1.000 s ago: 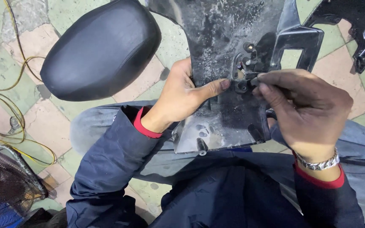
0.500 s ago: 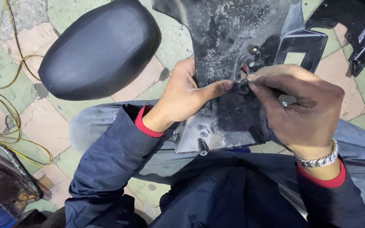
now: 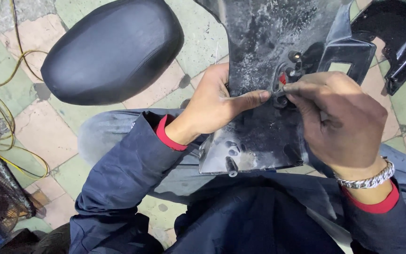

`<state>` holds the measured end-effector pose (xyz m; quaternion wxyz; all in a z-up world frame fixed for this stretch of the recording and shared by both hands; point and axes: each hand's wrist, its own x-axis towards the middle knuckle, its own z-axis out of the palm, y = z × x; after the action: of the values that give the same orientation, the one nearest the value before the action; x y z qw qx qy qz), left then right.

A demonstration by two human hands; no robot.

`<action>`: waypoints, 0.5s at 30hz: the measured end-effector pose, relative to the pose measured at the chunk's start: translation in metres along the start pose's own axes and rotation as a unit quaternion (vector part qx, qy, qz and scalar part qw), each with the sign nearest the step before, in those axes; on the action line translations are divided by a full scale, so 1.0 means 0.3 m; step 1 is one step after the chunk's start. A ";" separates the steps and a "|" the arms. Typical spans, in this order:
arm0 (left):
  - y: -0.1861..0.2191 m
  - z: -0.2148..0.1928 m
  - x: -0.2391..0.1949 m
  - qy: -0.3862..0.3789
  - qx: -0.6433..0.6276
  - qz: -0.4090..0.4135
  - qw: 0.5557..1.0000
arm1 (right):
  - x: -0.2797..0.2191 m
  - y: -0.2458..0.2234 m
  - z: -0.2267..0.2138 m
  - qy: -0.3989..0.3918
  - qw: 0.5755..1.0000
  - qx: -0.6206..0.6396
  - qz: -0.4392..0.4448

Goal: The person uses a screwdriver to remove screws from a red motorcycle tail light assembly. They then attach the tail light to a black plastic motorcycle body panel, aligning it and securing it with screws.

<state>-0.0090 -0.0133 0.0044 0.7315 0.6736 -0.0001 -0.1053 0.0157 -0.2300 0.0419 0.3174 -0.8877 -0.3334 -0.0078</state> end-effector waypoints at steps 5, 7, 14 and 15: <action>0.003 0.002 0.000 -0.002 -0.026 -0.004 1.000 | -0.011 0.024 0.013 0.006 1.000 -0.014 -0.027; 0.007 0.002 0.000 -0.003 -0.011 0.000 1.000 | -0.016 0.029 0.011 0.012 0.999 -0.025 -0.018; -0.020 -0.007 0.008 0.052 0.057 0.000 0.997 | -0.065 0.076 -0.026 0.051 0.985 0.148 0.071; -0.023 -0.014 0.015 0.129 0.175 0.083 0.973 | -0.084 0.098 -0.019 0.084 0.967 0.205 0.125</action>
<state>-0.0051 -0.0102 -0.0035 0.6024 0.7967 0.0199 0.0447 0.0149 -0.2650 0.0244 0.5178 -0.8346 -0.1863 0.0259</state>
